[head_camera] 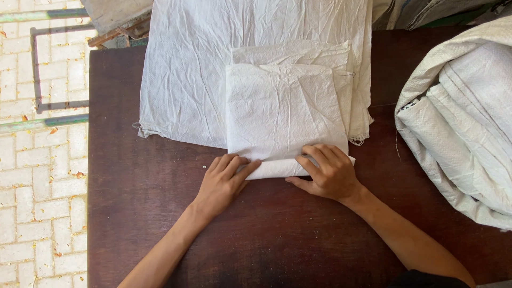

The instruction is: The person folds white woven sacks on a wooden table. They smooth the fabric, fold it into smaller rectangles, and roll the sacks tightly before placing them into a larger sack. The person repeats this process with multiple sacks, some of which have printed text and logos.

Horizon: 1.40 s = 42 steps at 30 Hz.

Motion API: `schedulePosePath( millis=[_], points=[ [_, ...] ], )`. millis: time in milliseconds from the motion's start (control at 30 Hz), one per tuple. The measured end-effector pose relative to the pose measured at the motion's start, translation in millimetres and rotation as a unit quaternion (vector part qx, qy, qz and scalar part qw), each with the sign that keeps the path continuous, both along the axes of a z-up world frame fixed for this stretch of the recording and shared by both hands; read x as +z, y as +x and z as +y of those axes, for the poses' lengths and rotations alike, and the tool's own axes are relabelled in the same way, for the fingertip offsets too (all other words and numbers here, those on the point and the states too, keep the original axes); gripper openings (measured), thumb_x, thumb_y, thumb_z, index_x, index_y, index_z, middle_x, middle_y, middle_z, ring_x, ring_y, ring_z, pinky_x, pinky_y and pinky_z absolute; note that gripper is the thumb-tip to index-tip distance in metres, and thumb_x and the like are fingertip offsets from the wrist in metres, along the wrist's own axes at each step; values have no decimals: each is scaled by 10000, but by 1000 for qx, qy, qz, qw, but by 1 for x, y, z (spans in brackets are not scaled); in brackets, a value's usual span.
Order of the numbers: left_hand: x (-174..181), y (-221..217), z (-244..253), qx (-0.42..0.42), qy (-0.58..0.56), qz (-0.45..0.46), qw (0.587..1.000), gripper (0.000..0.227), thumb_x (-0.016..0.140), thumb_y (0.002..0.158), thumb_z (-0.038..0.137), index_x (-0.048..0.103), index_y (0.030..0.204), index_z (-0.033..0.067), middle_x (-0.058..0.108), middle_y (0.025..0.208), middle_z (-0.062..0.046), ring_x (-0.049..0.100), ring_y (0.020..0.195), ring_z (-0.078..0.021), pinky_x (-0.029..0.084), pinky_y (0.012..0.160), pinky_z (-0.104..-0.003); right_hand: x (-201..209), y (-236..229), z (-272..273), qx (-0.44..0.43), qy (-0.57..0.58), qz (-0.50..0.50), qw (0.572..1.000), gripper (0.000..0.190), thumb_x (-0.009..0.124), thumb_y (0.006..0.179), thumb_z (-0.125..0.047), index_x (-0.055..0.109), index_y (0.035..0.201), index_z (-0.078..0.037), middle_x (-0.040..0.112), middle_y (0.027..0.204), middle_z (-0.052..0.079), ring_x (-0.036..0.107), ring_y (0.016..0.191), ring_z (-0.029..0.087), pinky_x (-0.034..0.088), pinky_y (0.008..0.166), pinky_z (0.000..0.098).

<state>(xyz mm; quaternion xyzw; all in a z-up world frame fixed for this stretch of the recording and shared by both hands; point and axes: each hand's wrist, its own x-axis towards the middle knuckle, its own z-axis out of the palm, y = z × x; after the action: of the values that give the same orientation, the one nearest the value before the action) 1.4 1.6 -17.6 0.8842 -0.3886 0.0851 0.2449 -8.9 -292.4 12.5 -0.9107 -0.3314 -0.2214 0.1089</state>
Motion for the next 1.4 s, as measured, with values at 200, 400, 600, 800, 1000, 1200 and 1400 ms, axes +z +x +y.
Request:
schedulePosePath(
  millis=[200, 400, 600, 800, 1000, 1200, 1400],
  points=[
    [1, 2, -4, 30, 33, -54, 998, 479, 735, 884, 250, 660, 1336, 110, 627, 1210, -89, 581, 1102, -278, 477, 937, -437, -15, -8, 3, -28, -14, -34, 999, 414, 723, 910, -435, 746, 1020, -37, 741, 952, 86, 709, 869, 227, 581, 780, 373],
    [13, -2, -4, -1, -2, -150, 989, 473, 725, 933, 277, 634, 1380, 150, 614, 1251, -79, 597, 1165, -267, 496, 1006, -453, -30, -3, -7, 3, 21, 14, 1000, 330, 706, 951, -363, 734, 988, -36, 744, 877, 76, 716, 792, 212, 583, 719, 344],
    [10, 0, -4, -17, -12, -72, 997, 497, 712, 888, 184, 649, 1378, 128, 637, 1242, -84, 607, 1133, -273, 555, 960, -409, -49, -1, -19, 29, 35, 41, 998, 387, 773, 893, -434, 694, 969, -63, 715, 851, 92, 710, 748, 220, 599, 723, 378],
    [14, 5, -5, 9, -77, 37, 996, 414, 743, 936, 214, 669, 1334, 130, 663, 1168, -66, 625, 1060, -250, 573, 904, -414, -8, -5, -2, 8, 4, -14, 1000, 385, 816, 773, -366, 739, 1014, -77, 698, 1006, 66, 723, 885, 237, 579, 813, 410],
    [25, -3, -10, 14, -86, -61, 994, 513, 721, 904, 206, 593, 1392, 110, 575, 1334, -123, 561, 1201, -339, 515, 1010, -467, -23, -8, 0, -29, 11, -6, 999, 304, 799, 819, -263, 743, 1032, -55, 740, 1018, 77, 724, 907, 220, 579, 858, 395],
    [7, -4, -3, 3, 20, -147, 989, 623, 724, 897, 121, 552, 1495, 166, 556, 1382, -69, 567, 1210, -282, 521, 1077, -485, -20, -10, -8, 10, 20, -55, 998, 344, 693, 961, -342, 719, 1055, -12, 754, 860, 85, 725, 755, 220, 569, 720, 366],
    [-15, -2, 0, 22, -188, 48, 981, 813, 722, 824, -96, 333, 1515, 82, 391, 1452, -272, 571, 1242, -399, 592, 951, -399, -21, -2, -10, -18, 42, -39, 998, 286, 632, 1006, -311, 717, 1095, -53, 753, 828, 73, 727, 753, 207, 569, 715, 350]
  ],
)
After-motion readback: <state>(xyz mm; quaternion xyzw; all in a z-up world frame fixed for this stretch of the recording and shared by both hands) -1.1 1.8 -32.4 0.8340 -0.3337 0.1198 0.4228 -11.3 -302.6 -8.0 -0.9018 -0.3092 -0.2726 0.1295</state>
